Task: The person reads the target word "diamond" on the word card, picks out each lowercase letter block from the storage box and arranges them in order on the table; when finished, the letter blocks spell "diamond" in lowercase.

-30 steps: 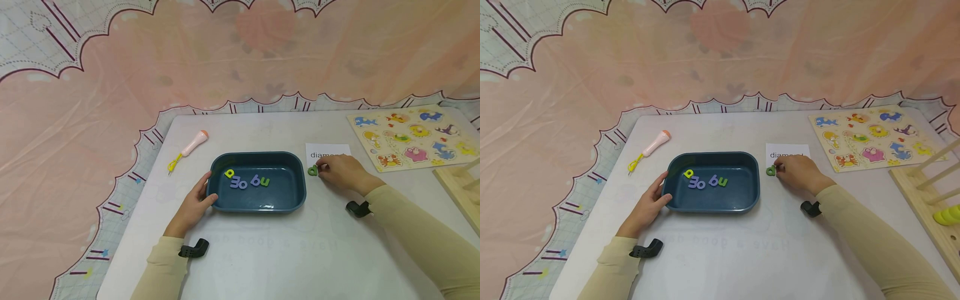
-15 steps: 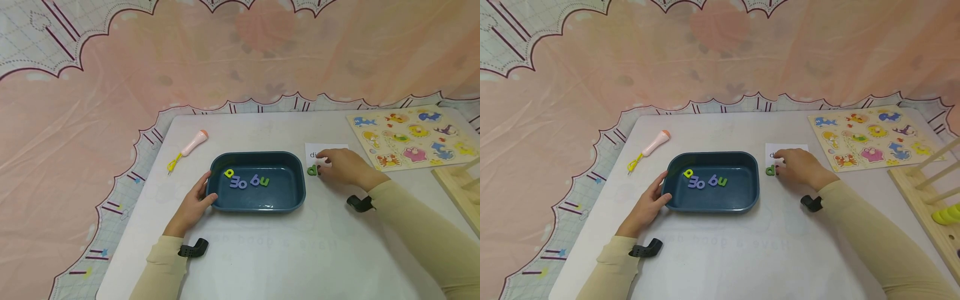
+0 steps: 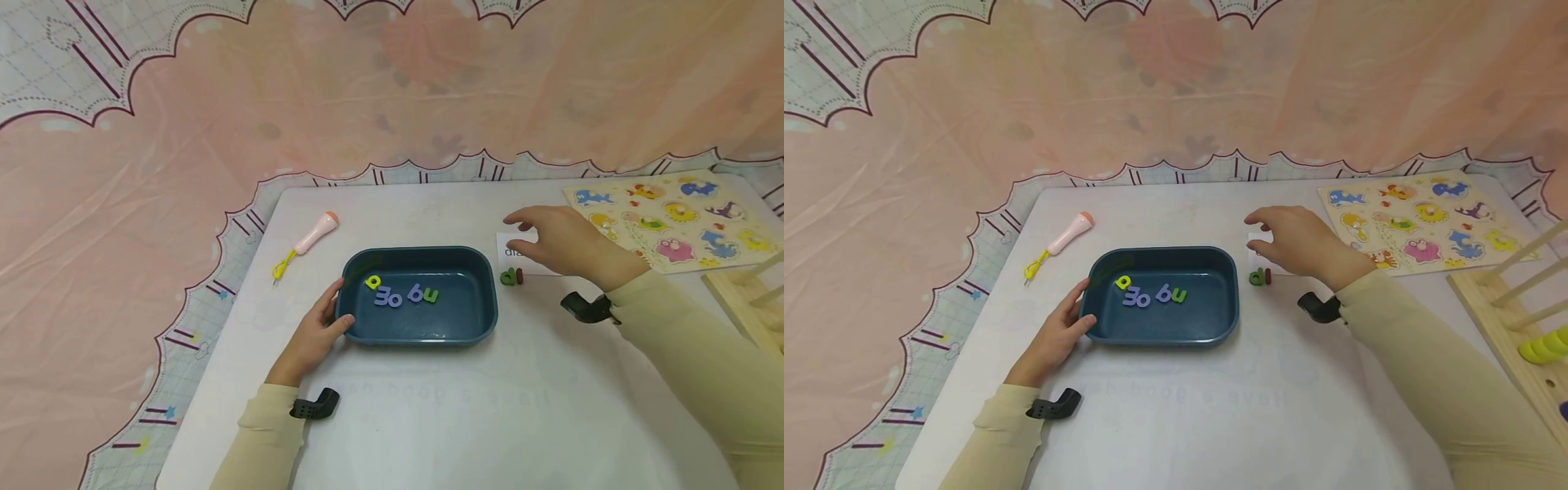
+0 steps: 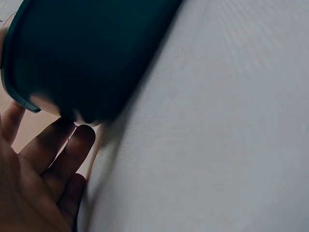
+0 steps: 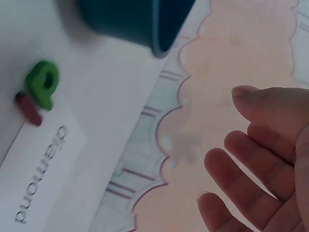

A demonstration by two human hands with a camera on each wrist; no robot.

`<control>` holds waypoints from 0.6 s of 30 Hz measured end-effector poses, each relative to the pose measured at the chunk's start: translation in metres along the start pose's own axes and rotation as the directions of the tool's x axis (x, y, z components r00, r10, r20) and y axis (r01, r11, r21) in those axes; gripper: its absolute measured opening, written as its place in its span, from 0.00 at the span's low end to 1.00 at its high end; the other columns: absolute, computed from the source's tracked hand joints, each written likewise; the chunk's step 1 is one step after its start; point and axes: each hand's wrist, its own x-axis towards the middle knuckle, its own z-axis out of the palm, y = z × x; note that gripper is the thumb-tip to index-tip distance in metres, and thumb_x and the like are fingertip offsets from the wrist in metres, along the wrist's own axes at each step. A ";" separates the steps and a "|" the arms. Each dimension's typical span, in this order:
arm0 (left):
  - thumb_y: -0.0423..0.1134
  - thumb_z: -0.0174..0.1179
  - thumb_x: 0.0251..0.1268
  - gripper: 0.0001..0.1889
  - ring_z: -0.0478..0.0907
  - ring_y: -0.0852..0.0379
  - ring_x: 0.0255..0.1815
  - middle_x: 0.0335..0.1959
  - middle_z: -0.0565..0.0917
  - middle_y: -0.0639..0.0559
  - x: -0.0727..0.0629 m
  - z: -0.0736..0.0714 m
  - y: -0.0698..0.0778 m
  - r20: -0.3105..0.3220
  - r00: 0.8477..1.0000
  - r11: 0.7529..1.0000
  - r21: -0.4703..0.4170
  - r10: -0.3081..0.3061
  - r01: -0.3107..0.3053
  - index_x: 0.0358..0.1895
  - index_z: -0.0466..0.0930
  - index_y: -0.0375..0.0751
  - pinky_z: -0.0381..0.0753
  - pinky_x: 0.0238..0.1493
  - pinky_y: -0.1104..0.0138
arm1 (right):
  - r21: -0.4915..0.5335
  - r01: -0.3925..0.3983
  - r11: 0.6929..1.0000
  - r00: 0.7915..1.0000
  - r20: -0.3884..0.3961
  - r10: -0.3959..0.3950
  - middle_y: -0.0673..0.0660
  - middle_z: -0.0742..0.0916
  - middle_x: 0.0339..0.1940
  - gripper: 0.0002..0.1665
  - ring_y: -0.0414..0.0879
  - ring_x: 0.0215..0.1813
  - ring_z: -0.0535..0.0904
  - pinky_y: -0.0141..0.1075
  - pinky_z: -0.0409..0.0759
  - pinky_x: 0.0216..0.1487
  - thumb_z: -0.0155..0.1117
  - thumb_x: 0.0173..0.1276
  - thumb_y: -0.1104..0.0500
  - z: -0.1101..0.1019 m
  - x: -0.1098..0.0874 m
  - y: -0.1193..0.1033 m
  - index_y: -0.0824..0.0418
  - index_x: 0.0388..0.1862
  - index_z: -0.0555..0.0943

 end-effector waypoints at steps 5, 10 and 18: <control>0.43 0.58 0.74 0.38 0.58 0.41 0.76 0.76 0.60 0.36 0.000 0.000 -0.002 0.002 1.000 1.000 -0.012 0.006 -0.006 0.81 0.50 0.55 0.60 0.70 0.45 | -0.005 0.068 0.998 0.998 0.000 -0.068 0.63 0.86 0.52 0.24 0.59 0.54 0.82 0.54 0.78 0.55 0.70 0.67 0.59 0.003 0.006 -0.020 0.65 0.60 0.80; 0.42 0.58 0.74 0.38 0.59 0.41 0.76 0.76 0.62 0.36 0.000 0.000 -0.003 0.001 1.000 1.000 -0.022 0.022 -0.022 0.81 0.50 0.54 0.60 0.70 0.45 | -0.003 0.090 0.996 0.995 0.035 -0.090 0.62 0.86 0.53 0.24 0.57 0.53 0.82 0.52 0.79 0.54 0.70 0.68 0.58 0.010 0.013 -0.038 0.64 0.61 0.80; 0.42 0.59 0.74 0.38 0.61 0.41 0.75 0.74 0.64 0.36 0.000 -0.001 -0.004 -0.007 0.999 0.999 -0.022 0.039 -0.040 0.81 0.50 0.54 0.59 0.71 0.45 | 0.013 0.185 0.983 0.981 0.056 -0.185 0.62 0.87 0.51 0.24 0.56 0.52 0.84 0.50 0.80 0.55 0.70 0.68 0.58 0.031 0.028 -0.058 0.65 0.60 0.81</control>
